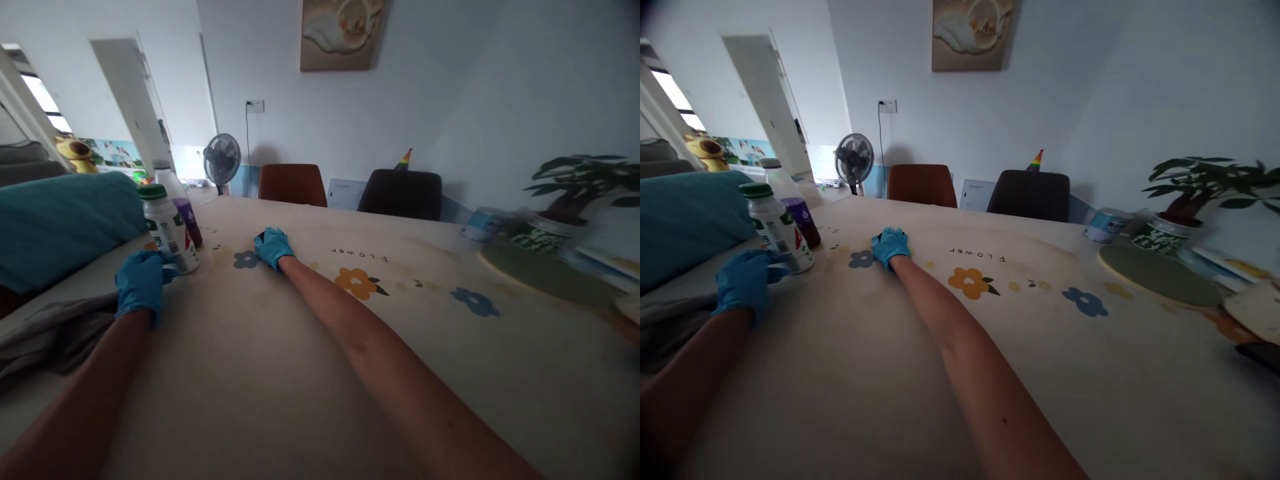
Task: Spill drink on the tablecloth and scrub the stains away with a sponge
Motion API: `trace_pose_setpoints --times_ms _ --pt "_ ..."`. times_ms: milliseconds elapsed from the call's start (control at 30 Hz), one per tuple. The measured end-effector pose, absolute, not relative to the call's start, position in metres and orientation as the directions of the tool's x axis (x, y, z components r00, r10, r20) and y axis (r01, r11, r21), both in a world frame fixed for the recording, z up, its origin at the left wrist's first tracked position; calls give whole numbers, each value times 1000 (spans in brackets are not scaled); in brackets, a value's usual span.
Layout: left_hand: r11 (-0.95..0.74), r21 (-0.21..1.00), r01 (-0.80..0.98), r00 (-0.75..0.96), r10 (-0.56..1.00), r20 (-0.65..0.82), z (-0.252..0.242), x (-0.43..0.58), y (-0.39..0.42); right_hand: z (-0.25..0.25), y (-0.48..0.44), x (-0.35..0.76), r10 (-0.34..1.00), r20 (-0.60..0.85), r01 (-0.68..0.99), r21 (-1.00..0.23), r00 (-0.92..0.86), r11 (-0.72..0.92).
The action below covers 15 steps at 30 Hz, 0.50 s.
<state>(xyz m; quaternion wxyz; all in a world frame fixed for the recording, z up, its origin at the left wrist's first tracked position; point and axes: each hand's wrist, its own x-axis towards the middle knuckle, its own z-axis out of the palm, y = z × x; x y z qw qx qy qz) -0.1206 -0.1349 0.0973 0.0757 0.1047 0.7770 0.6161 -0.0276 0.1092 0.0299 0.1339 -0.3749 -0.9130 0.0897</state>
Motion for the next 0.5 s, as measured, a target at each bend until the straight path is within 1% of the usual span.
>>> trace_pose_setpoints --times_ms 100,167,233,333,500 --pt "259 962 83 -967 254 15 99 -119 -136 33 101 -33 605 160 568 -226 -780 791" --pt "230 971 71 -967 253 11 97 -122 -136 36 99 -32 542 144 512 -201 -828 835" --pt "206 977 60 -965 264 4 92 -128 -136 37 98 -28 510 132 485 -183 -850 855" --pt "212 974 86 -960 277 24 83 -139 -137 36 100 -18 518 123 495 -173 -847 851" --pt "268 957 111 -956 293 29 78 -144 -139 34 103 20 595 139 572 -175 -792 802"
